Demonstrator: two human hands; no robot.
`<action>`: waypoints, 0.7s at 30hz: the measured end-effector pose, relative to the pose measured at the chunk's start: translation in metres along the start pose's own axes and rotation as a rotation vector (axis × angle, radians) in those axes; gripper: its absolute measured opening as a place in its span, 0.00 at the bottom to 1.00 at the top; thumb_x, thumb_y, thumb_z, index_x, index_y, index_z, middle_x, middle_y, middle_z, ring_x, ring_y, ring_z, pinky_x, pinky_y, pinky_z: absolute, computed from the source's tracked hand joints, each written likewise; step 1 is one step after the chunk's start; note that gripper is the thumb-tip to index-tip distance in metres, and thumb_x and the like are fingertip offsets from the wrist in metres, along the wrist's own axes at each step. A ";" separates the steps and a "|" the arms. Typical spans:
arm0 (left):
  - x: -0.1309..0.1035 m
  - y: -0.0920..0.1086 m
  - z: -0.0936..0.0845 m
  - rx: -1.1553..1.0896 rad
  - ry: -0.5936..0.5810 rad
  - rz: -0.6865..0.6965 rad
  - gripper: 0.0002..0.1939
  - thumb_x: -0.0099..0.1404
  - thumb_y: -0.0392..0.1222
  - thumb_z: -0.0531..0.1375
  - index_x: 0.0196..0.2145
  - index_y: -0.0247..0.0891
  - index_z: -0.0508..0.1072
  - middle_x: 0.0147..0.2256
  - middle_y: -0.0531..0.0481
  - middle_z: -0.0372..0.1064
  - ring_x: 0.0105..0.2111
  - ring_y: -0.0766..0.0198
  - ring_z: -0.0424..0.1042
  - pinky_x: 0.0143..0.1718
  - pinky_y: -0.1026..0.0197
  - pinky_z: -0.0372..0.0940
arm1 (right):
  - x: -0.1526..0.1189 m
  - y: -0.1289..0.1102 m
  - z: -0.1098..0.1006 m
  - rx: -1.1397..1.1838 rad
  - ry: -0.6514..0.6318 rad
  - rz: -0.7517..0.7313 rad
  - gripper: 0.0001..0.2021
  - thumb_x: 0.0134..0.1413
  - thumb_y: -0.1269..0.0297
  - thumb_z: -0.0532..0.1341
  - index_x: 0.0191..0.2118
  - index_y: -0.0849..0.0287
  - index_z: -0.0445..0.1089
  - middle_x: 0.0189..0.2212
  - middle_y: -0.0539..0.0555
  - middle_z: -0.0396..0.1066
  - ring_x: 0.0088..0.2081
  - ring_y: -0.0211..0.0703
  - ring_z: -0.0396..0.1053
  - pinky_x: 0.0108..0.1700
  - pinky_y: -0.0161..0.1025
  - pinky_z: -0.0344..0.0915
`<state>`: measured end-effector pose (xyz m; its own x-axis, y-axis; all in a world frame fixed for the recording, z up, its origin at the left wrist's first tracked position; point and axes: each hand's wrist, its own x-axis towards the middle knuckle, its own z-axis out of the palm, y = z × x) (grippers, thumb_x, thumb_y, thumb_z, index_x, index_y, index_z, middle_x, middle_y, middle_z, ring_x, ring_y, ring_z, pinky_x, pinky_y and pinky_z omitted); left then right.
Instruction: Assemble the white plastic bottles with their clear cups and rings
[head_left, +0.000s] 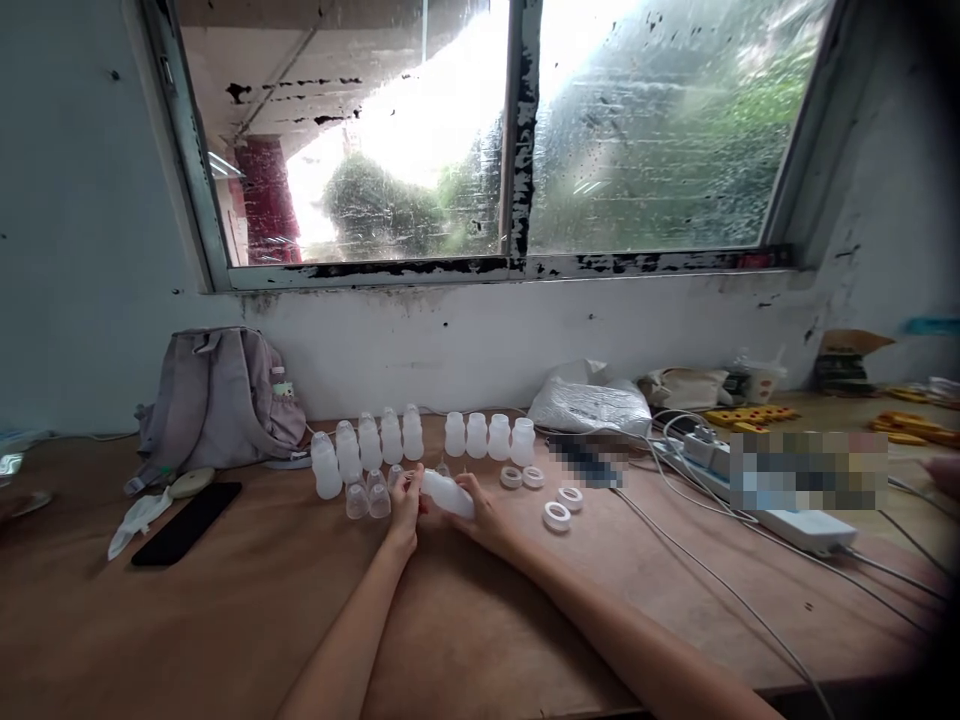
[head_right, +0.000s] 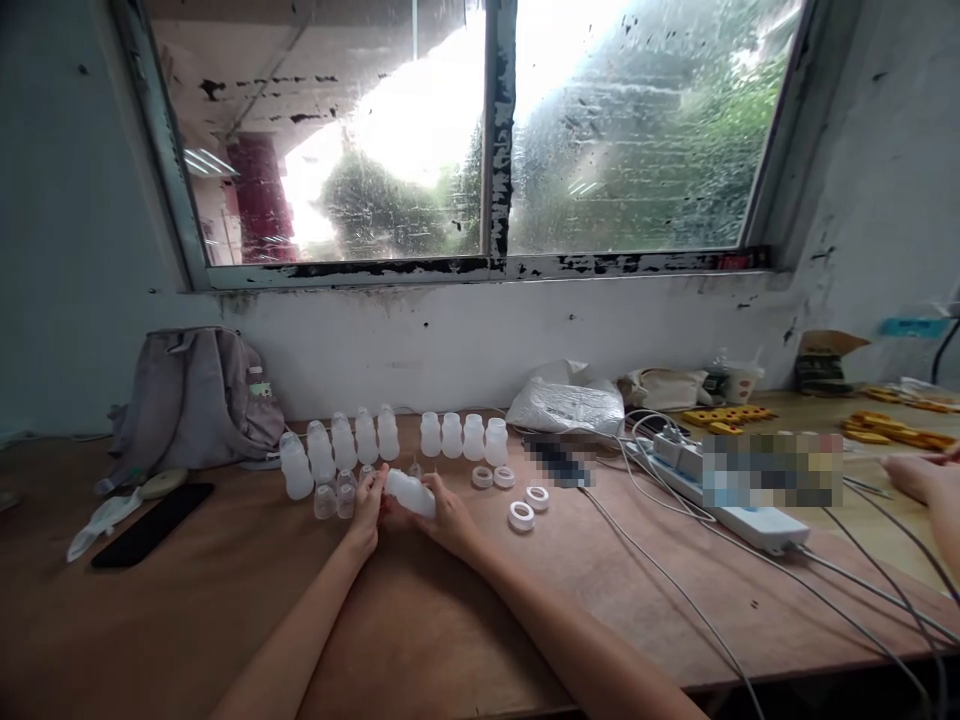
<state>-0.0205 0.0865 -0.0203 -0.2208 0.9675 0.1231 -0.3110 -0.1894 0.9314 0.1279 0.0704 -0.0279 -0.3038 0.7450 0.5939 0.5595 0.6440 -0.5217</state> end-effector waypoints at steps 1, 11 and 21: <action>0.000 0.001 -0.001 0.025 0.002 0.034 0.20 0.46 0.57 0.59 0.26 0.35 0.64 0.17 0.59 0.56 0.12 0.77 0.52 0.12 0.72 0.48 | -0.002 0.000 0.001 -0.016 0.005 0.006 0.20 0.41 0.62 0.60 0.42 0.56 0.55 0.37 0.53 0.66 0.36 0.43 0.66 0.36 0.38 0.62; 0.000 0.006 -0.004 0.074 -0.056 0.057 0.20 0.47 0.55 0.60 0.27 0.34 0.66 0.16 0.60 0.54 0.12 0.78 0.49 0.11 0.72 0.46 | -0.001 0.000 0.000 -0.136 0.126 -0.014 0.20 0.40 0.66 0.61 0.43 0.56 0.60 0.39 0.56 0.64 0.40 0.46 0.64 0.41 0.42 0.62; -0.003 0.006 -0.004 0.086 -0.051 -0.005 0.21 0.45 0.56 0.60 0.29 0.34 0.67 0.19 0.58 0.57 0.12 0.78 0.52 0.12 0.72 0.48 | -0.002 -0.004 -0.008 -0.248 0.106 -0.073 0.21 0.43 0.67 0.60 0.46 0.56 0.59 0.39 0.56 0.64 0.41 0.48 0.62 0.42 0.44 0.61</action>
<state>-0.0251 0.0818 -0.0160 -0.1714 0.9761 0.1338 -0.2309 -0.1718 0.9577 0.1325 0.0647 -0.0224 -0.2755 0.6674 0.6919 0.7146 0.6236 -0.3171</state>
